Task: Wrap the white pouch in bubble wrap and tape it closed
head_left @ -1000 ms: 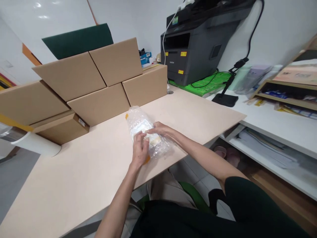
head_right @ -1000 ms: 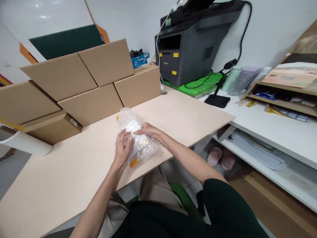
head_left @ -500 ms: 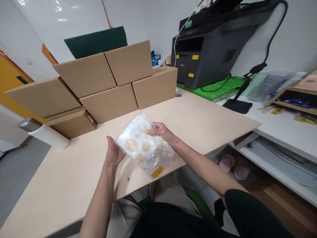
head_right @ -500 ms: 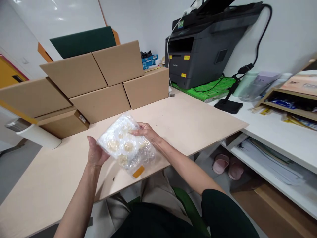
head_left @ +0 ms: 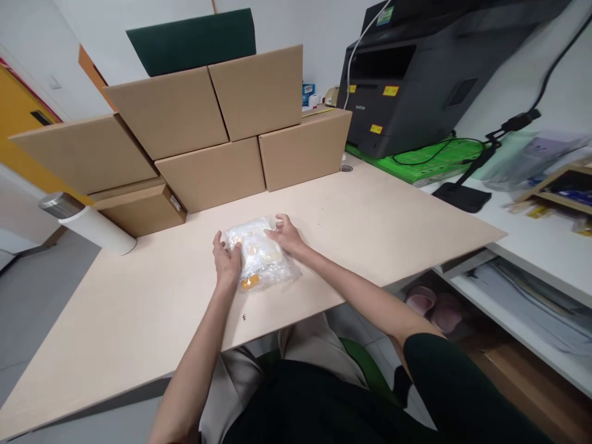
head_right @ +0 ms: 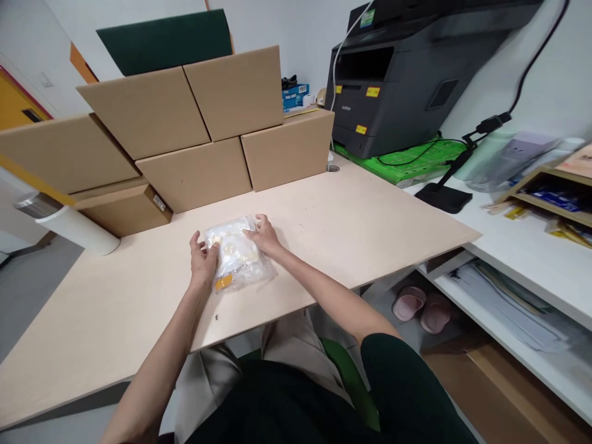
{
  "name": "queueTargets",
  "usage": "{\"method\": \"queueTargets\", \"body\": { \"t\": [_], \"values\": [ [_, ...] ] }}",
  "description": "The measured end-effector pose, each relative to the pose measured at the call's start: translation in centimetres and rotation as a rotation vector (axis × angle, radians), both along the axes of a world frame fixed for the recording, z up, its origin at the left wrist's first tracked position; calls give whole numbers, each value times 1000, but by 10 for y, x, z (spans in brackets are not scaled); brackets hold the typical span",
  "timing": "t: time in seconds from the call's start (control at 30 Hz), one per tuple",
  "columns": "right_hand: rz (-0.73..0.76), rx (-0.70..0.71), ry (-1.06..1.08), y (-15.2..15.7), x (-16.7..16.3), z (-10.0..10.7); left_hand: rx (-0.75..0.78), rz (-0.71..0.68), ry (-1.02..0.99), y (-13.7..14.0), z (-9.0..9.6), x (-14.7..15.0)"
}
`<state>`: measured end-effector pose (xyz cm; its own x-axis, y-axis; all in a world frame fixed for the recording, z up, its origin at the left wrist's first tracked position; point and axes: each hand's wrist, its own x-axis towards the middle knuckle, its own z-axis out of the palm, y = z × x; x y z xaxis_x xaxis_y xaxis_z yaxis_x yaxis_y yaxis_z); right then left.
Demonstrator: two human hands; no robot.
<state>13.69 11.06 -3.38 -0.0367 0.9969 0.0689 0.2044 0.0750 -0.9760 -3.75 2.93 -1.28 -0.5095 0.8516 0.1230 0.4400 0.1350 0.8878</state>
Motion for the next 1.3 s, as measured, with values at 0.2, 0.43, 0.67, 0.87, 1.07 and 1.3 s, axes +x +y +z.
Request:
{"method": "queueTargets", "body": {
  "t": [0.2, 0.43, 0.67, 0.87, 1.07, 1.3],
  "values": [
    [262, 367, -447, -10, 9, 1, -209, -391, 591, -12, 3, -18],
    [684, 238, -699, -4, 45, -6, -432, -668, 757, -9, 9, -40],
    [868, 209, -750, 6, 56, 1, -473, -785, 758, -6, 12, -52],
    [945, 214, -766, 7, 63, 3, -389, -848, 679, -5, 1, -74],
    [913, 213, -781, 5, 62, 4, -398, -794, 765, -6, 5, -68],
    [860, 303, -903, 10, 55, 20, -478, -760, 1009, 2, 28, -56]
  ]
}}
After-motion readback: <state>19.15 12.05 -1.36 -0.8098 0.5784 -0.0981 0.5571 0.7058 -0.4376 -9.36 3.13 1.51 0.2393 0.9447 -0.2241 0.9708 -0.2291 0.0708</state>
